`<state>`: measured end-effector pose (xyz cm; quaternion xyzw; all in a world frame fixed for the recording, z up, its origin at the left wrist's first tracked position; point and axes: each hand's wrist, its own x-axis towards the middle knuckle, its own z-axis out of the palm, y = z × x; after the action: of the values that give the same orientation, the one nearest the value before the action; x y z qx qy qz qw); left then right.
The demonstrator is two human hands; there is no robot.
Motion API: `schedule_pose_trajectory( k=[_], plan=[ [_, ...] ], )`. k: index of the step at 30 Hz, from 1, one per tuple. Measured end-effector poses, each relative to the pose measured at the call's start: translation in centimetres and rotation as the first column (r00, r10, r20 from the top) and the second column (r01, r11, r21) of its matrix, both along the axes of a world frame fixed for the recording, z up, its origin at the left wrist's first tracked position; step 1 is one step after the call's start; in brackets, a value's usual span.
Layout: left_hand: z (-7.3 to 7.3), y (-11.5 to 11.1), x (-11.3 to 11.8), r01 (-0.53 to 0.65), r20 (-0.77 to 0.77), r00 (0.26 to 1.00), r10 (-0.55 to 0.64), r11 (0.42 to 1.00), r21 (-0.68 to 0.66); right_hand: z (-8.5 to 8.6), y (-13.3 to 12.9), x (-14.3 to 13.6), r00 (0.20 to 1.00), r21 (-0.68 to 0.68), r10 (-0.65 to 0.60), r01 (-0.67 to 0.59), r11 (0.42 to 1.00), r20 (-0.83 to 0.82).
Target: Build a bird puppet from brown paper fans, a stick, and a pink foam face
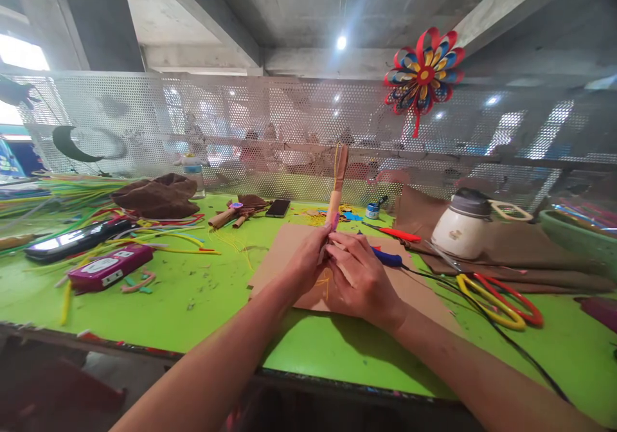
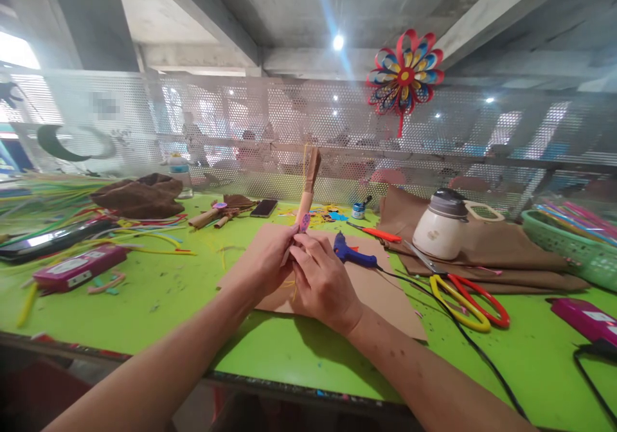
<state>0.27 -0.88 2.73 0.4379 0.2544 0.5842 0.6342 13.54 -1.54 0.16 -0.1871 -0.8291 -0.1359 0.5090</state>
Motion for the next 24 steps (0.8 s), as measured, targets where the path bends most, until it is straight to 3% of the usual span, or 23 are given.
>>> schedule_pose_trajectory(
  k=[7,13,17,24],
  plan=[
    [-0.1,0.9,-0.3,0.016,-0.043,0.999,-0.015,1.000,0.025,0.6,-0.1,0.9,0.988,-0.110,0.001,-0.018,0.994,-0.154],
    [0.2,0.5,-0.4,-0.001,-0.015,1.000,0.001,0.999,0.048,0.3,1.8,2.0,0.937,-0.332,-0.097,-0.021,0.943,-0.336],
    [0.0,0.6,-0.5,0.031,0.021,0.999,-0.032,0.998,0.048,-0.1,2.3,2.0,0.935,-0.414,-0.108,-0.044,0.909,-0.338],
    [0.0,0.6,-0.7,0.093,0.056,0.994,-0.097,0.993,0.068,0.2,1.5,1.5,0.948,-0.406,-0.067,-0.069,0.911,-0.311]
  ],
)
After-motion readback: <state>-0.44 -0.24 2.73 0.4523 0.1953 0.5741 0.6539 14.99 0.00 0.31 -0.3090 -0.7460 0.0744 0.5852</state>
